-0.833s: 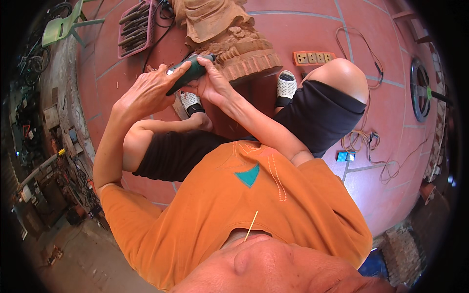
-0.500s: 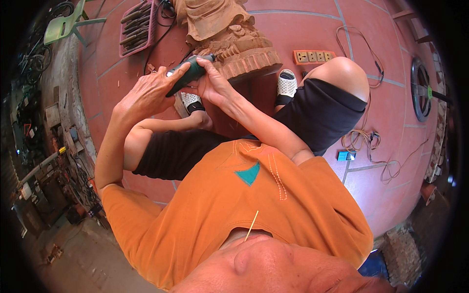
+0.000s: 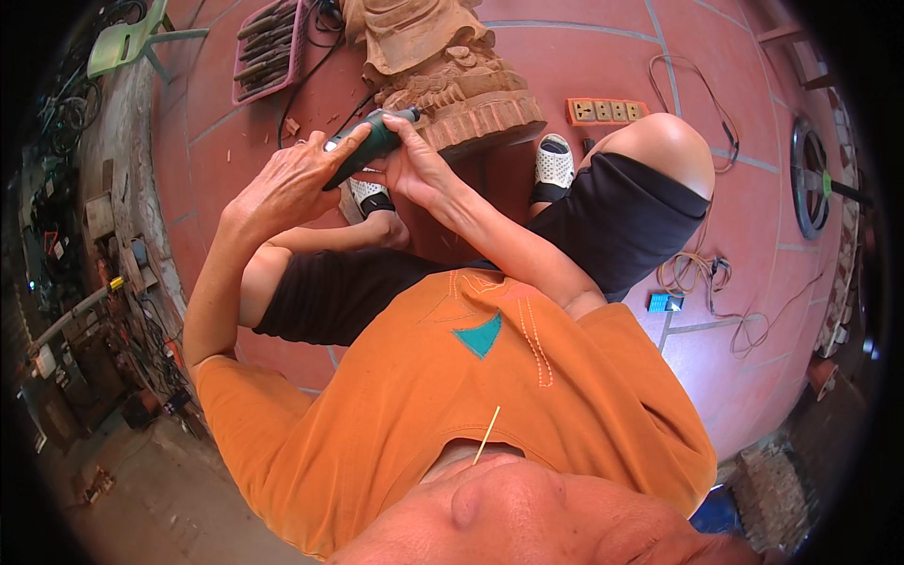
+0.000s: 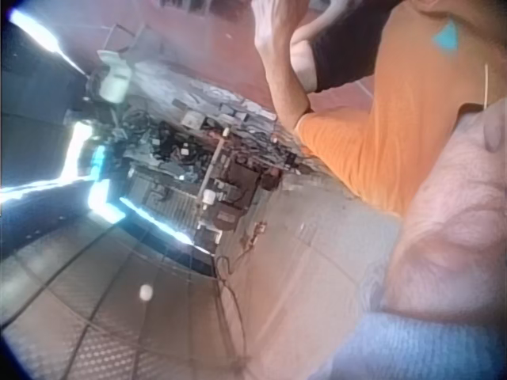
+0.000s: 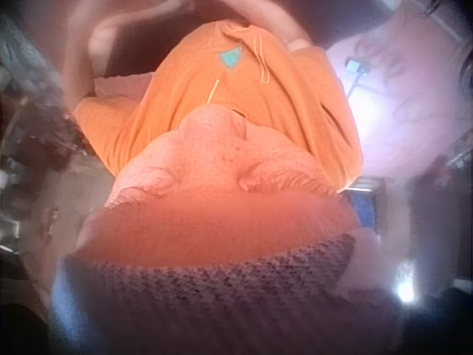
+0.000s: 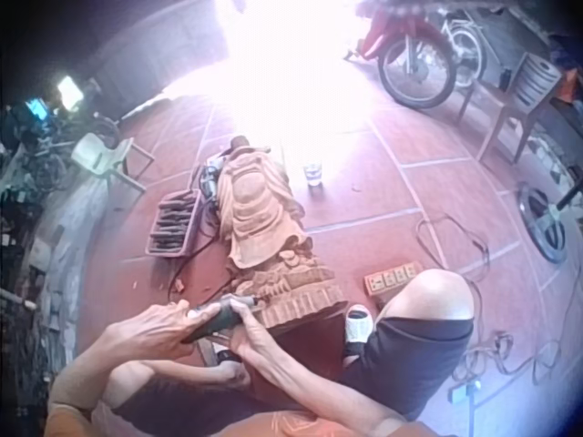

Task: The person sits on the floor and uses a handheld rotary tool to carve details into a wooden sculpture. The person holds the tool with both hands and works on the base of the sculpture throughout the clip.

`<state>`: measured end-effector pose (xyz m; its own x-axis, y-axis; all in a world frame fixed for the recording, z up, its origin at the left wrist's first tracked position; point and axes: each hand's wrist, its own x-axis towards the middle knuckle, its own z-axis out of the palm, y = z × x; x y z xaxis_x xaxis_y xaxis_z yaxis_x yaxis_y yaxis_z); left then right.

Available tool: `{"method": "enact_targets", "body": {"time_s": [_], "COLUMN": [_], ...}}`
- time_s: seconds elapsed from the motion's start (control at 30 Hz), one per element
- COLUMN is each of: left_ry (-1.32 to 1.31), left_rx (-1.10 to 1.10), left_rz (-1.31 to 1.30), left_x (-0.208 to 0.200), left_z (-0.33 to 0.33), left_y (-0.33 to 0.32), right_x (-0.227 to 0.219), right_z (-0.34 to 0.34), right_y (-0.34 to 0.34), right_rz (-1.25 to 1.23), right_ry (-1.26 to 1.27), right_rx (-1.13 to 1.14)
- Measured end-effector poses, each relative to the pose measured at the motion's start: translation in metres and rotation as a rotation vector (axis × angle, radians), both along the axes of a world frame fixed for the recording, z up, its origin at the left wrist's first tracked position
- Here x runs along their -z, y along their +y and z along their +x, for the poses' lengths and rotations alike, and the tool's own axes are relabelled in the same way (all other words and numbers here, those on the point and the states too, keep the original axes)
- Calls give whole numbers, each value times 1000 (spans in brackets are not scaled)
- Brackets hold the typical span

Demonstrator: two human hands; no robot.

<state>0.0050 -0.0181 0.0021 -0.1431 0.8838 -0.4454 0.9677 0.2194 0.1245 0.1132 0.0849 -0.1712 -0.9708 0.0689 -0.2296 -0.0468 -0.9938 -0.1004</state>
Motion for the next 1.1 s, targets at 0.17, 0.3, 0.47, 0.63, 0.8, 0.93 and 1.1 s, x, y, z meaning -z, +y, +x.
{"method": "enact_targets", "body": {"time_s": [0.17,0.3,0.47,0.63,0.8,0.93,1.1], "left_ry": [-3,-7,1,-1,5,6,14], "left_rx": [-1,-5,-29,-35,-1,9,8], "left_rz": [-6,-48,-94,-98,-29,-26,-15], "left_x": [-3,-3,-1,-1,-3,-3,-4], "left_z": [2,0,-1,-4,-7,-10,-9], "left_y": [1,1,0,0,1,2,3], "right_x": [-4,0,0,2,1,1,2], "right_z": [2,5,5,1,-4,-5,-9], "right_y": [-1,-3,-3,-3,-2,-2,0], "right_rz": [10,-18,-29,-31,-22,-20,3], "right_ry": [-15,-21,-33,-12,4,-6,15], "right_rx": [9,-3,11,4,10,6,0]}}
